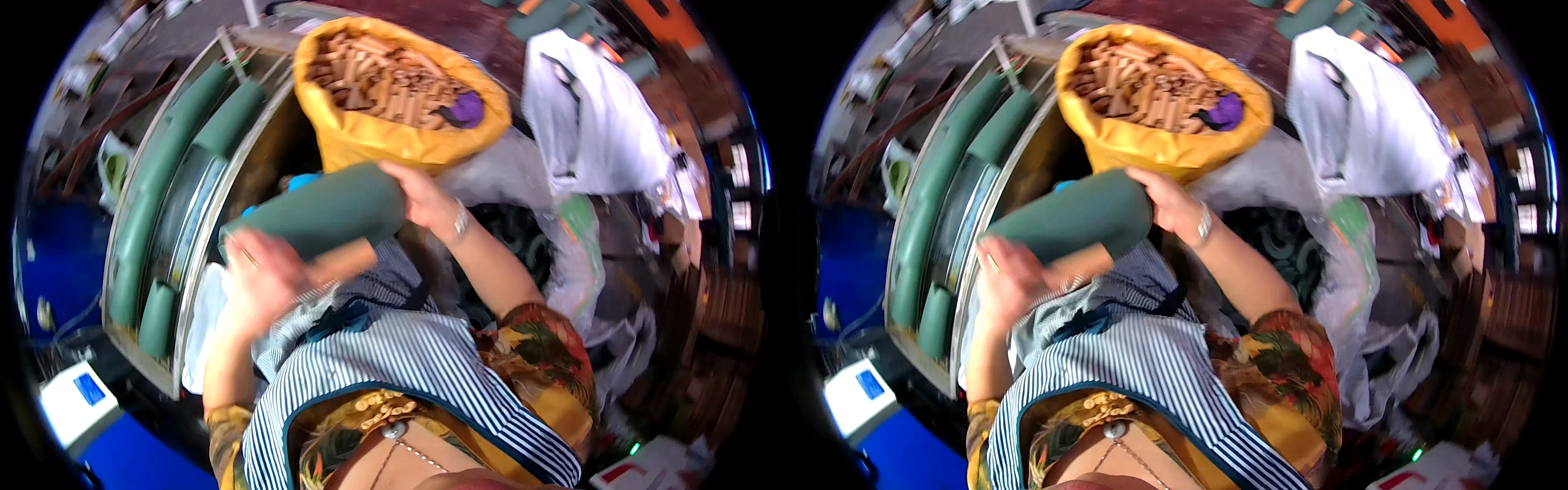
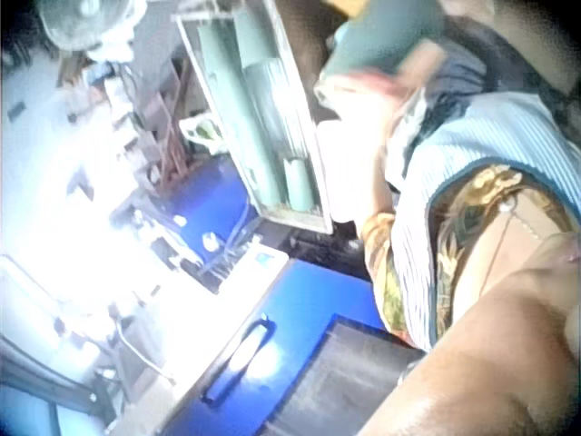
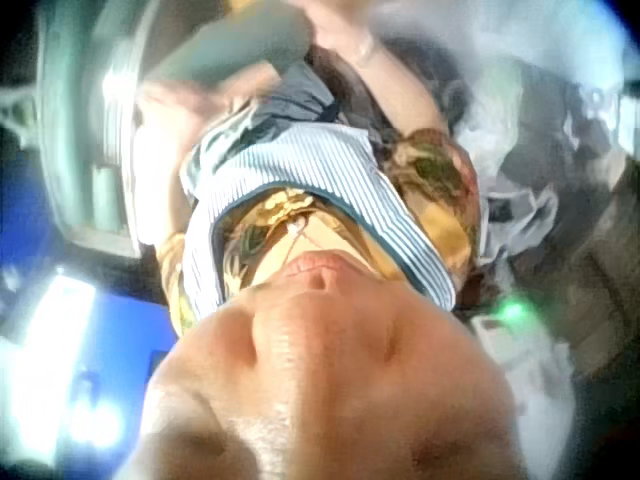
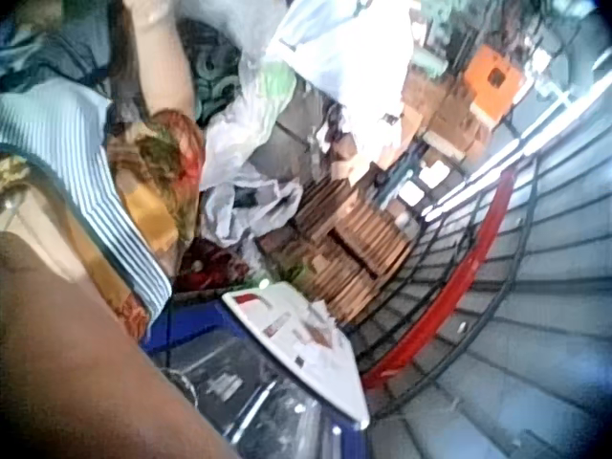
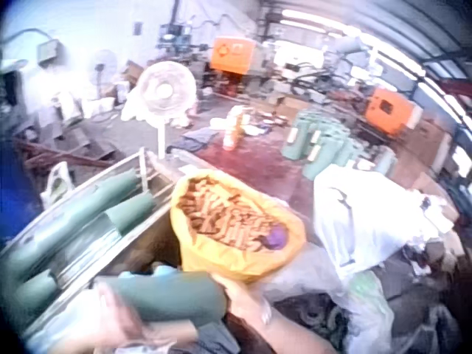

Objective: The person wipes green plastic watering can bodies with a purple cloth and inserts wooden handles into them by hand.

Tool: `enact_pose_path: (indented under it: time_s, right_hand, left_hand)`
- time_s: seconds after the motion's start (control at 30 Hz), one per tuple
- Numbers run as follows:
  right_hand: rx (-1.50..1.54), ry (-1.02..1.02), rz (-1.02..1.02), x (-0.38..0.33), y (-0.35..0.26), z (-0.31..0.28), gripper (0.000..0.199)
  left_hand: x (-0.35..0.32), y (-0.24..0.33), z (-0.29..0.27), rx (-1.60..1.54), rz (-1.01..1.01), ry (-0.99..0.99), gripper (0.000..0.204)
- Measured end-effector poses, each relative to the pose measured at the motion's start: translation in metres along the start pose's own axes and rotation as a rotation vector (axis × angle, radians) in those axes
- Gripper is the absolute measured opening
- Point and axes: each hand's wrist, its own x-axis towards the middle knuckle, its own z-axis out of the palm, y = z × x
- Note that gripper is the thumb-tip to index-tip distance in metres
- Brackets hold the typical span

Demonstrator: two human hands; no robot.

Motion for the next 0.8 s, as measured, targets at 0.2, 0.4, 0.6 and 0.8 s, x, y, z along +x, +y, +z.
enact_pose_path:
  time_s: [0.2,0.4,0.6,0.8]
  right_hand:
    - [-0.599,0.203,0.22,0.034,-0.038,-0.033,0.032]
    - [-1.251,0.909,-1.249,-0.028,-0.189,-0.132,0.018]
    - [-1.384,1.839,-0.54,-0.036,-0.314,-0.326,0.061]
    - [-1.269,1.797,-0.503,-0.065,-0.374,-0.37,0.073]
  left_hand:
    - [0.031,0.015,0.006,0.507,0.695,-0.088,0.023]
    - [-0.02,-0.053,0.006,-0.429,-0.909,0.697,0.019]
    - [-0.091,-0.087,0.044,-1.443,-1.28,0.903,0.05]
    - [-0.116,-0.129,0.068,-1.565,-1.297,1.088,0.054]
